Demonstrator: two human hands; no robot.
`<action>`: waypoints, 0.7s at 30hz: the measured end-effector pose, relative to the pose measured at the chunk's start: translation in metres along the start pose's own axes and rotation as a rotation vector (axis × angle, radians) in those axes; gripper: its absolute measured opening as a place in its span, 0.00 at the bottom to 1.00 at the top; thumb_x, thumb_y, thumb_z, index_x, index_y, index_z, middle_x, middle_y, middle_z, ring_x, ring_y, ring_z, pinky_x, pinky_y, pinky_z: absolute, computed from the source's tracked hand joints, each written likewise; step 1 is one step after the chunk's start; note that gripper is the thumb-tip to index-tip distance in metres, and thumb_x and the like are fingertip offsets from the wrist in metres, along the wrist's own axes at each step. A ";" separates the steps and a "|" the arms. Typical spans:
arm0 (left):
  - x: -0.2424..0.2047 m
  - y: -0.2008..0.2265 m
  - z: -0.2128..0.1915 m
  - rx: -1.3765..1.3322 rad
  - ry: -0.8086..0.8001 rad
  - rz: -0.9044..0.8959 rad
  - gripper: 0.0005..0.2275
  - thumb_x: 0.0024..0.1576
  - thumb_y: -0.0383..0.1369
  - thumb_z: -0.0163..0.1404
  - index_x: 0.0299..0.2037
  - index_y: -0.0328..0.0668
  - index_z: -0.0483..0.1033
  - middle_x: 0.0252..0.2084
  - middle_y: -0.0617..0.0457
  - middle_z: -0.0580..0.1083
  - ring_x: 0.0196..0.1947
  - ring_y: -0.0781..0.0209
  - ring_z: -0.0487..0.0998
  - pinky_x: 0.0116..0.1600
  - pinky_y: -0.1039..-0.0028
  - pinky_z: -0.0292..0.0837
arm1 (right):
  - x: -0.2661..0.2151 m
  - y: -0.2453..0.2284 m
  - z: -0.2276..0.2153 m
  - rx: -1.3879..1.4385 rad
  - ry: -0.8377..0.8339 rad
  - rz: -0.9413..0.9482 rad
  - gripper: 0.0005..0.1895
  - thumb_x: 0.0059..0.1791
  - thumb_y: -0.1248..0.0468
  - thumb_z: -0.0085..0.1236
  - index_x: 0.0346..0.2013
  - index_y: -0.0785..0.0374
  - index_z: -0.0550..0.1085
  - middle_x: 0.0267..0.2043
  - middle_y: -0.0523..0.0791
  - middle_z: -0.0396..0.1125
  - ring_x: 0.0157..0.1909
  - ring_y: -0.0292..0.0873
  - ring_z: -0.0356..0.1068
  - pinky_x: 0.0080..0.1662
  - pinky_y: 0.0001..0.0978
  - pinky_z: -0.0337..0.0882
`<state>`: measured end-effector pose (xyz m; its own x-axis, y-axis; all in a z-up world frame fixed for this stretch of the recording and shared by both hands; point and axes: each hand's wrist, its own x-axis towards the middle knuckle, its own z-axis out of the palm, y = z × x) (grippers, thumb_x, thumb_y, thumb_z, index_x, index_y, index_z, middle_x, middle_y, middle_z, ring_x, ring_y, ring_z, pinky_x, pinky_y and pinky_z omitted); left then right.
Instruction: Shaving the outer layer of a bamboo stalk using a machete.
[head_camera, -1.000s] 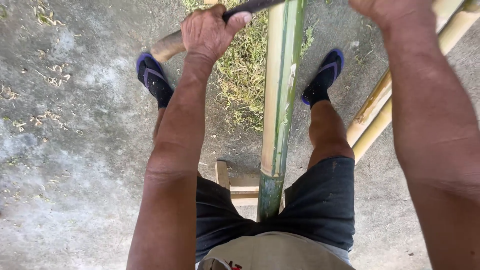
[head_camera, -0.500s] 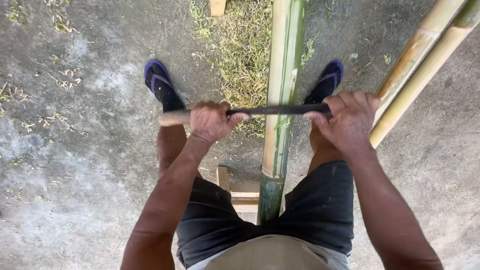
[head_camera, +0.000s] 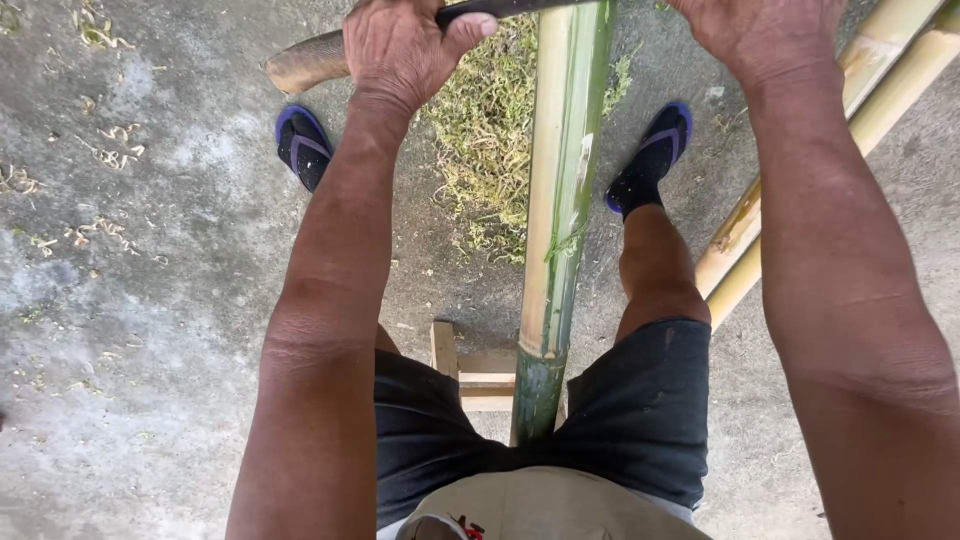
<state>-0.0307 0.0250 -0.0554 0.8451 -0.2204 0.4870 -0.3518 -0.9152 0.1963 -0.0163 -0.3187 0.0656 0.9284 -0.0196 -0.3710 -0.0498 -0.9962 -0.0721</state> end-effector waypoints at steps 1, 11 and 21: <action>-0.006 -0.004 0.000 -0.054 -0.154 -0.044 0.36 0.60 0.76 0.23 0.30 0.63 0.76 0.19 0.67 0.68 0.20 0.68 0.73 0.29 0.65 0.72 | -0.003 0.002 0.005 0.040 0.010 0.000 0.38 0.52 0.28 0.46 0.49 0.58 0.77 0.34 0.55 0.69 0.41 0.58 0.73 0.44 0.56 0.72; -0.115 0.043 -0.089 -0.163 -0.719 -0.086 0.38 0.58 0.72 0.18 0.17 0.53 0.68 0.13 0.63 0.56 0.11 0.69 0.56 0.18 0.70 0.57 | -0.160 0.010 0.079 -0.215 0.340 -0.240 0.41 0.52 0.23 0.30 0.25 0.50 0.75 0.30 0.40 0.61 0.42 0.44 0.56 0.53 0.43 0.55; -0.118 0.033 -0.052 -0.271 -0.678 -0.191 0.37 0.56 0.73 0.19 0.16 0.53 0.65 0.12 0.65 0.56 0.10 0.70 0.56 0.15 0.69 0.56 | -0.117 0.001 0.038 -0.232 0.348 -0.386 0.39 0.55 0.23 0.37 0.34 0.51 0.80 0.33 0.38 0.66 0.45 0.41 0.60 0.59 0.41 0.55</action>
<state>-0.1630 0.0382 -0.0623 0.9331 -0.3053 -0.1902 -0.1866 -0.8629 0.4697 -0.1389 -0.3145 0.0742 0.9317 0.3621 -0.0284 0.3632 -0.9285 0.0774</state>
